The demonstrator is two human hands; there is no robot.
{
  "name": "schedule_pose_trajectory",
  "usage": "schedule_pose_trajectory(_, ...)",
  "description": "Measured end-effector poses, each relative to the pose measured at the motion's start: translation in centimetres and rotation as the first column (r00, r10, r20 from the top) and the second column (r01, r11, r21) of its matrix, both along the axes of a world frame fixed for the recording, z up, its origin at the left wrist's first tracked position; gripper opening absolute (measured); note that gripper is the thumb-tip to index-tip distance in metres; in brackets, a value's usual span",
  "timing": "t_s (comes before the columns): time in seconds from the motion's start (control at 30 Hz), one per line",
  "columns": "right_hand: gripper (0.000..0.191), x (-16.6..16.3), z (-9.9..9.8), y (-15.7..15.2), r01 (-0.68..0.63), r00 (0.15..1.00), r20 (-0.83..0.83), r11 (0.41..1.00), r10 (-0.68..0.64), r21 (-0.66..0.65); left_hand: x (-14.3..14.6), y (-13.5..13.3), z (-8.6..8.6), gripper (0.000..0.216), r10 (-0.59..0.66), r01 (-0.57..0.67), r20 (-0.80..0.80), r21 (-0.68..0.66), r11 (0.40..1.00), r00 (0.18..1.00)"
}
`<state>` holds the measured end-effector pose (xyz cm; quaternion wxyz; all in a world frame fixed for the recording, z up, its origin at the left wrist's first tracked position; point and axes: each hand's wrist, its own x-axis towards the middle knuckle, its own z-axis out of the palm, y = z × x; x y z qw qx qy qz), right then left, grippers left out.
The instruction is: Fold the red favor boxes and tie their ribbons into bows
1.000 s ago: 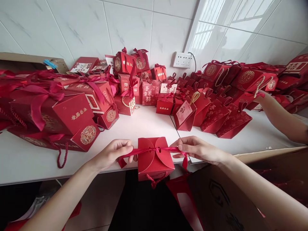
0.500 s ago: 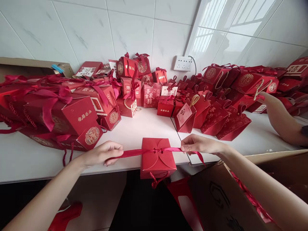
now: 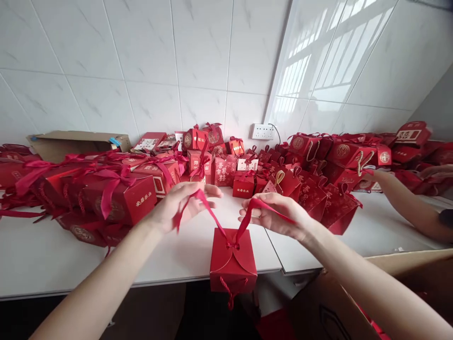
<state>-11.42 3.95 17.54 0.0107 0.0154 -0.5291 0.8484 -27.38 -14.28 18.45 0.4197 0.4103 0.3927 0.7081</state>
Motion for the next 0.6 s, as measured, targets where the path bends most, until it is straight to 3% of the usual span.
schedule_pose_trajectory(0.07, 0.02, -0.4, -0.3, -1.2, 0.035, 0.997, -0.071, 0.999, -0.037, -0.035, 0.9, 1.2, 0.4, 0.023, -0.037, 0.034, 0.065, 0.049, 0.998, 0.997)
schedule_pose_trajectory(0.17, 0.018, -0.6, -0.8, -2.4, 0.207, 0.962, -0.177, 0.978, -0.209, -0.028, 1.6, 2.2, 0.6, 0.035, -0.093, 0.084, 0.133, 0.074, 0.994, 0.987)
schedule_pose_trajectory(0.23, 0.012, -0.4, -0.9, -2.7, 0.345, 0.914, -0.255, 0.936, -0.316, 0.076, 2.0, 2.5, 0.7, 0.042, -0.119, 0.109, 0.141, 0.075, 0.991, 0.983)
schedule_pose_trajectory(0.3, 0.015, 0.1, -0.9, -2.7, 0.435, 0.884, -0.314, 0.855, -0.346, 0.283, 2.2, 2.4, 0.8, 0.043, -0.113, 0.104, 0.134, 0.068, 0.992, 0.985)
schedule_pose_trajectory(0.37, 0.023, 0.8, -0.9, -2.3, 0.419, 0.907, -0.293, 0.695, -0.301, 0.583, 2.2, 2.1, 1.1, 0.036, -0.079, 0.07, 0.135, 0.073, 0.995, 0.988)
schedule_pose_trajectory(0.43, 0.026, 1.5, -1.3, -1.8, 0.29, 0.951, -0.196, 0.466, -0.24, 0.836, 1.7, 1.5, 1.4, 0.03, -0.036, 0.022, 0.144, 0.095, 0.995, 0.989)
schedule_pose_trajectory(0.5, 0.025, 2.2, -2.0, -1.3, 0.185, 0.97, -0.134, 0.263, -0.201, 0.947, 0.7, 0.8, 1.5, 0.038, 0.028, -0.043, 0.133, 0.114, 0.992, 0.991)
schedule_pose_trajectory(0.6, 0.018, 2.8, -3.3, -1.0, 0.208, 0.968, -0.192, 0.087, -0.163, 0.974, -0.5, 0.2, 0.6, 0.037, 0.163, -0.158, -0.089, 0.062, 0.985, 0.983)
